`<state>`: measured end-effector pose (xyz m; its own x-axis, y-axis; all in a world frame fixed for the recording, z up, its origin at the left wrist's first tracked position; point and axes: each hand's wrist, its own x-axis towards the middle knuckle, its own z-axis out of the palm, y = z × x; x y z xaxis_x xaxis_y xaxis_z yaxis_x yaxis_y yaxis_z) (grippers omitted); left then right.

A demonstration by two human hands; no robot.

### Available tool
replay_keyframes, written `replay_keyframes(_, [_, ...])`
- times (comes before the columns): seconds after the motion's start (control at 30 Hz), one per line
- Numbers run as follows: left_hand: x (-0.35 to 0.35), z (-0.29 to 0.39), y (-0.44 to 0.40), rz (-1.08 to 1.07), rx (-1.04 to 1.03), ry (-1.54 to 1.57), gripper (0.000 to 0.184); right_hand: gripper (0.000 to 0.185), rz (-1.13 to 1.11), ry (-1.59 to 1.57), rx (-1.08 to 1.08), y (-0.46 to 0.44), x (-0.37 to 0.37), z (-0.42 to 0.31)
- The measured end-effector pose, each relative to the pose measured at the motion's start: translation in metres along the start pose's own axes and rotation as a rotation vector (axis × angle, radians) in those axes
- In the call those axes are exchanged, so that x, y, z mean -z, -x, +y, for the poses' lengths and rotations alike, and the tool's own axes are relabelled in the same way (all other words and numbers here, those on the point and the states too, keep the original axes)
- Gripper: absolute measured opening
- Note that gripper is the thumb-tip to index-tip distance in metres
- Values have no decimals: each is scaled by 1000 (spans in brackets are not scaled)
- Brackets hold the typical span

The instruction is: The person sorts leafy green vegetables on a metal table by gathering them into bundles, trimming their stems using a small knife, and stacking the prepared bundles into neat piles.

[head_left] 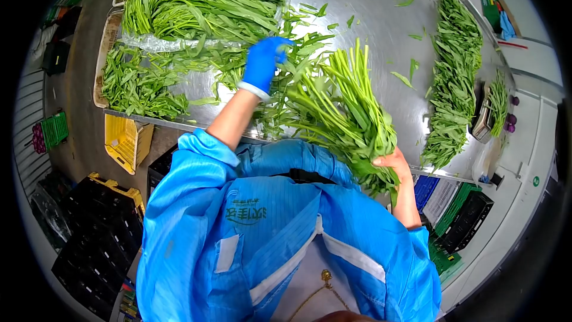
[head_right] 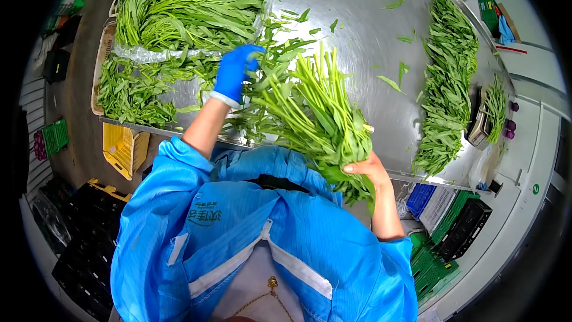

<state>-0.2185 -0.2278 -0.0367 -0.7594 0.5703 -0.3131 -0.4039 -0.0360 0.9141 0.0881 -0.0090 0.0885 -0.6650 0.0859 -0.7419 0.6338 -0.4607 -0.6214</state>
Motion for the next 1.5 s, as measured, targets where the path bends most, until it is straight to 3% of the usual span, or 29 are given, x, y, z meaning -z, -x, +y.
replay_keyframes(0.1, [22, 37, 3, 28, -43, -58, 25, 102, 19, 29, 38, 12, -2, -6])
replay_keyframes(0.2, [-12, 83, 28, -144, -75, -274, 24, 103, 12, 75, 20, 14, -4, -12])
replay_keyframes(0.23, [-17, 81, 27, -299, -169, -285, 26, 104, 6, 62, 21, 14, -10, -17])
replay_keyframes(0.27, [-26, 90, 36, -439, -145, -430, 28, 105, 8, 66, 34, 12, -12, -17])
replay_keyframes(0.33, [-40, 84, 46, -574, -51, -418, 25, 106, 15, 78, 62, 10, -14, -18])
replay_keyframes(0.43, [-50, 92, 52, -570, 46, -588, 22, 109, 12, 86, -16, 13, -13, -21])
replay_keyframes(0.5, [-44, 82, 53, -464, -110, -558, 22, 110, 16, 78, -19, 15, -12, -18])
replay_keyframes(0.57, [-36, 79, 50, -332, -214, -537, 27, 110, 13, 93, 6, 14, -8, -13])
replay_keyframes(0.67, [-18, 81, 38, -32, -69, -296, 25, 103, -11, 76, 31, 12, 1, -4])
replay_keyframes(0.77, [-21, 81, 40, -132, -201, -341, 24, 107, 23, 46, 16, 12, 5, -1])
replay_keyframes(0.8, [-24, 81, 42, -163, -245, -355, 28, 108, 24, 34, 6, 11, 6, 0])
replay_keyframes(0.83, [-30, 77, 45, -222, -153, -433, 44, 108, 26, 25, 15, 9, 7, 2])
replay_keyframes(0.87, [-33, 64, 46, -308, -246, -526, 51, 107, 25, 26, 10, 8, 7, 3])
replay_keyframes(0.93, [-41, 39, 50, -459, -222, -704, 49, 107, 23, 31, 0, 6, 6, 3])
replay_keyframes(1.03, [-39, 54, 38, -535, 130, -489, 38, 103, 65, 95, 32, 8, 3, 2])
replay_keyframes(1.07, [-39, 68, 41, -375, 261, -284, 28, 101, 70, 52, 30, 9, 9, 7])
replay_keyframes(1.13, [-10, 60, 23, -70, 19, -129, 25, 99, 82, -31, 26, 13, 27, 22])
replay_keyframes(1.2, [23, 48, 6, 54, 57, 21, 26, 89, 108, -142, 143, 19, 30, 32])
replay_keyframes(1.23, [35, 40, 4, -34, -1, -20, 30, 89, 110, -182, 198, 22, 33, 36])
replay_keyframes(1.37, [0, 23, 39, -286, 137, -164, 34, 88, 145, -255, 249, 28, 33, 43])
replay_keyframes(1.43, [-15, -7, 46, -470, 226, -183, 51, 87, 154, -272, 262, 32, 32, 44])
replay_keyframes(1.5, [-31, -29, 53, -463, 216, -220, 60, 86, 157, -277, 268, 33, 32, 43])
